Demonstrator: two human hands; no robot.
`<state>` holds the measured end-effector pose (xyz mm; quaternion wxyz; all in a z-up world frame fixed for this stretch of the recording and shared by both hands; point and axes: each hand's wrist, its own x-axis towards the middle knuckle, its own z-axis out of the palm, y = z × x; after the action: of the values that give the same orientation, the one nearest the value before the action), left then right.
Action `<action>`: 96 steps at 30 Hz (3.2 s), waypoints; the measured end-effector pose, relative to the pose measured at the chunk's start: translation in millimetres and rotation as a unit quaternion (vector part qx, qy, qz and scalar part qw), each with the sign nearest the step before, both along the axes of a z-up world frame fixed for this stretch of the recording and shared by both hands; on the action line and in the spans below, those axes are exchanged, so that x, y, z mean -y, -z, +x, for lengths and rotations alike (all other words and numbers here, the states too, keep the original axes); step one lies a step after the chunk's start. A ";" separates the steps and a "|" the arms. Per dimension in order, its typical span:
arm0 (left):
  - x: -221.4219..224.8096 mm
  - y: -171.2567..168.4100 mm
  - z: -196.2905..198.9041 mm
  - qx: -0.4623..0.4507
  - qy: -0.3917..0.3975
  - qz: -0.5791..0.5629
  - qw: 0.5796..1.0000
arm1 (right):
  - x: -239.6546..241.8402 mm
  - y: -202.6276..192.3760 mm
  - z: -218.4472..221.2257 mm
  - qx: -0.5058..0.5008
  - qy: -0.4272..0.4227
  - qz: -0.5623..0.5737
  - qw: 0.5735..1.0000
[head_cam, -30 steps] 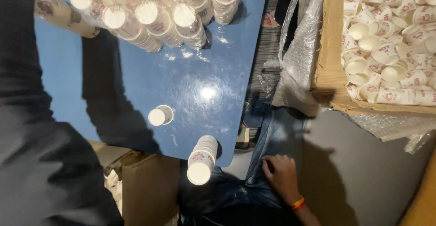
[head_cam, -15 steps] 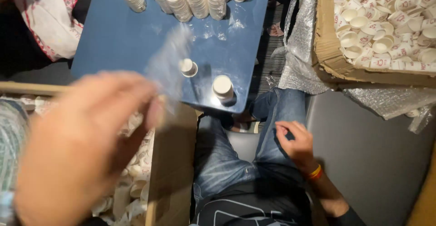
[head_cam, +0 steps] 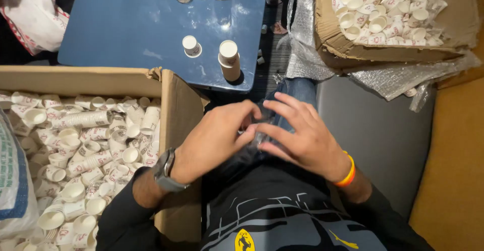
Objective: The person picks up paper cups from a cardboard box, places them in a clear plastic bag by hand, and then arranges the bagged cups on a table.
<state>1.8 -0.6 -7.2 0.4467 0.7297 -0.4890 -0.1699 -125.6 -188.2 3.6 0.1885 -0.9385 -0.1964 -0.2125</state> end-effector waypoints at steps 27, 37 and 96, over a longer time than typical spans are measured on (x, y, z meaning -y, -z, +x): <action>5.2 56.4 37.1 -0.170 0.023 -0.009 0.985 | 44.9 45.8 79.6 -0.131 -0.186 0.351 0.908; 6.9 64.9 41.7 -0.160 -0.092 -0.134 0.974 | 7.2 143.4 144.2 -0.059 0.046 0.328 0.942; 34.8 112.0 111.8 -0.554 -0.231 -0.100 0.793 | 44.2 150.9 155.2 -0.271 0.064 0.699 0.659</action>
<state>113.6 -35.4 -119.2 0.7379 0.5528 0.0115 -0.3869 29.6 -232.3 -147.3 0.8197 -0.5566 0.1308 -0.0346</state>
